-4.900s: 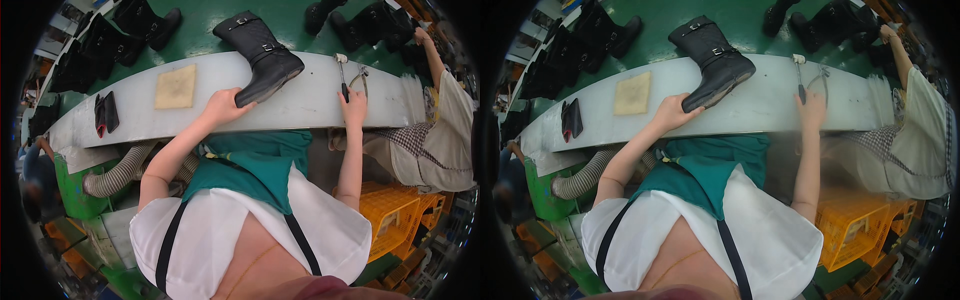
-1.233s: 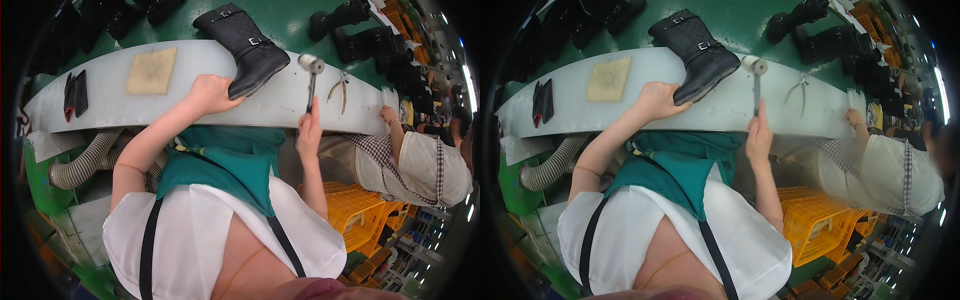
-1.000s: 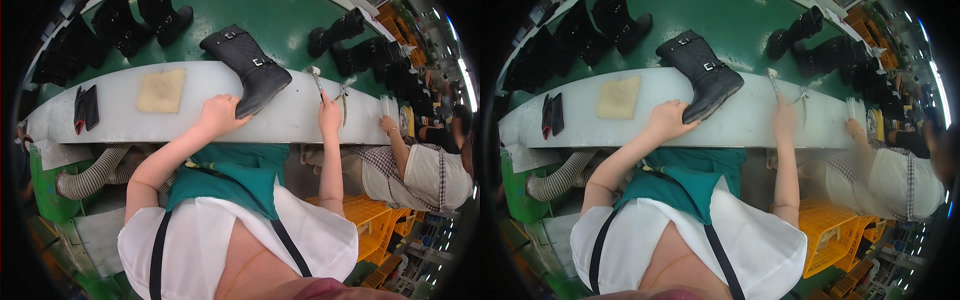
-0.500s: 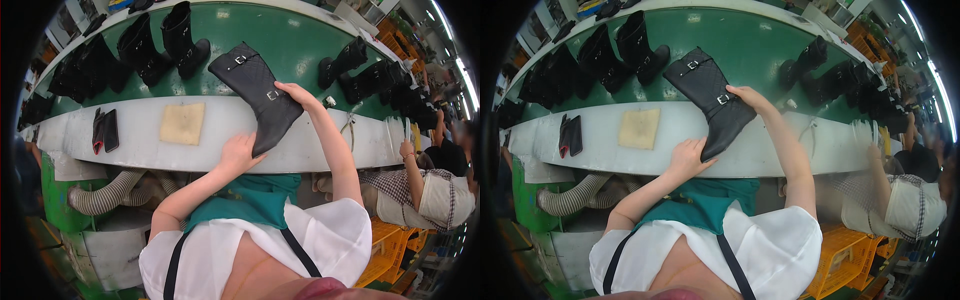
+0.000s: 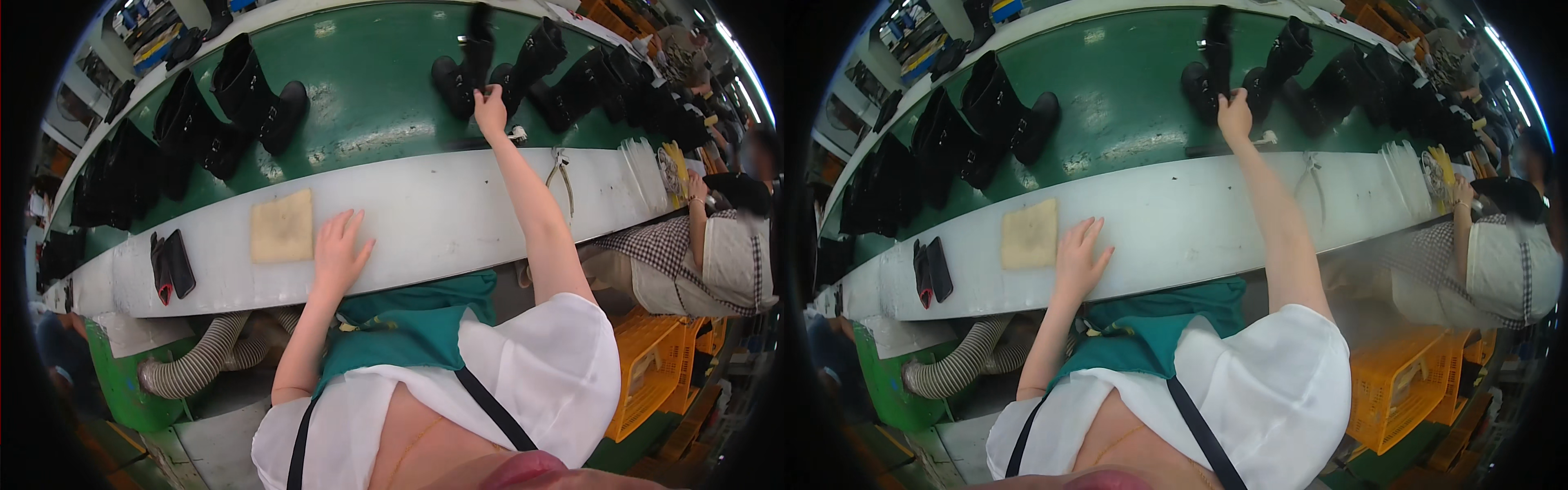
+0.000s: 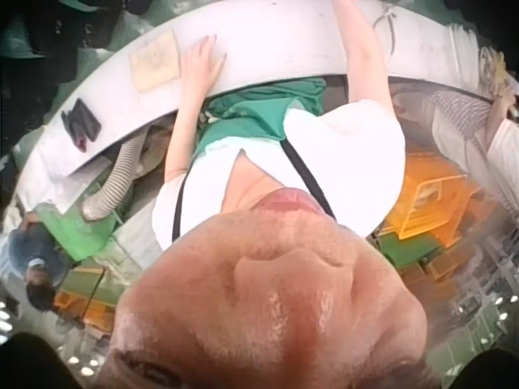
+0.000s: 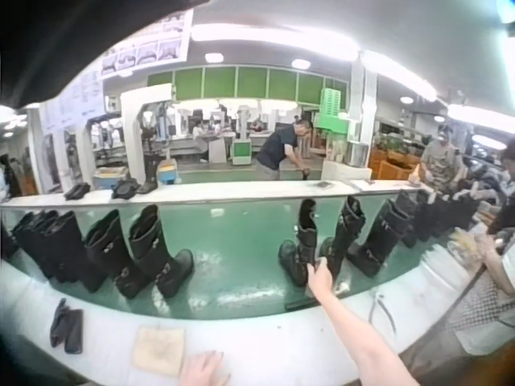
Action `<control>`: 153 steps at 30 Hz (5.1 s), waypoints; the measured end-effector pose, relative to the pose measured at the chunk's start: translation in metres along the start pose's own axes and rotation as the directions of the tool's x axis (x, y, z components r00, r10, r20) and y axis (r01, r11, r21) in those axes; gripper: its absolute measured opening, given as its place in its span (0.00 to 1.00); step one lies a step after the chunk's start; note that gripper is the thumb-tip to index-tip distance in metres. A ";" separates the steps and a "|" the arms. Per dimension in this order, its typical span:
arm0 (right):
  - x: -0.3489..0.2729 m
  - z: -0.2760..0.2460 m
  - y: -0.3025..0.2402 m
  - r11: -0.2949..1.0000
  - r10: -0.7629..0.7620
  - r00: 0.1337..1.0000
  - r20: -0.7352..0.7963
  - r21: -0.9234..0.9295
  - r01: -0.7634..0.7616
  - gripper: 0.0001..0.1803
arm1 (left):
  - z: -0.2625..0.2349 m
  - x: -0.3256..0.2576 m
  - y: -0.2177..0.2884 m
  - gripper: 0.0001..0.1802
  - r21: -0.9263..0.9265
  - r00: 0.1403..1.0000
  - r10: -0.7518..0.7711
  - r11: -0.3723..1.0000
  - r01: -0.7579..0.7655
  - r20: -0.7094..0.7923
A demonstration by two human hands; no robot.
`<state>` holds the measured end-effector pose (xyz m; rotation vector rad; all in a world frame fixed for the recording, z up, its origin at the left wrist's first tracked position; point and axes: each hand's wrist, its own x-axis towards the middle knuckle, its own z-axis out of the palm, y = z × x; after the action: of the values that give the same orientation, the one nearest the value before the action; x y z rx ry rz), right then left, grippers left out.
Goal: The person picks up black boots from a conveyor belt, inspects the soles, and uses a hammer to tap the bottom of the boots. The person handles the boots one at a time, rotating them to access different areas of the sole before placing them back on the line.
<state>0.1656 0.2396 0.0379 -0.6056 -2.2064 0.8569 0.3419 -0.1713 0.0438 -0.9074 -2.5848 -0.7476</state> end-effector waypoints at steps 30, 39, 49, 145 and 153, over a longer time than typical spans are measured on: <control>-0.062 -0.188 -0.087 0.749 -0.625 0.649 0.433 0.099 0.656 0.23 | 0.002 -0.011 0.006 0.21 -0.013 0.997 -0.021 1.000 0.020 -0.072; -0.151 -0.189 -0.047 0.588 -0.691 0.372 0.620 0.182 0.788 0.17 | -0.005 -0.010 0.008 0.16 -0.209 0.990 -0.117 0.973 0.099 -0.074; -0.171 -0.293 -0.223 -0.434 -0.865 0.120 -0.487 0.848 0.304 0.33 | 0.009 -0.018 -0.020 0.17 -0.138 0.995 -0.071 0.989 0.061 -0.070; -0.207 -0.148 -0.021 0.926 -0.262 0.806 0.531 -0.096 0.365 0.28 | -0.020 0.175 -0.153 0.27 -0.854 0.657 -0.723 0.189 0.485 0.213; -0.182 -0.168 -0.046 0.968 -0.230 0.779 0.583 0.219 0.123 0.28 | -0.048 0.102 -0.049 0.26 -0.976 0.848 -0.500 0.018 0.216 0.179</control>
<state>0.4008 0.1627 0.0858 -0.0156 -2.6584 1.2503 0.2385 -0.1807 0.1091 -0.2116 -1.7375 -2.7729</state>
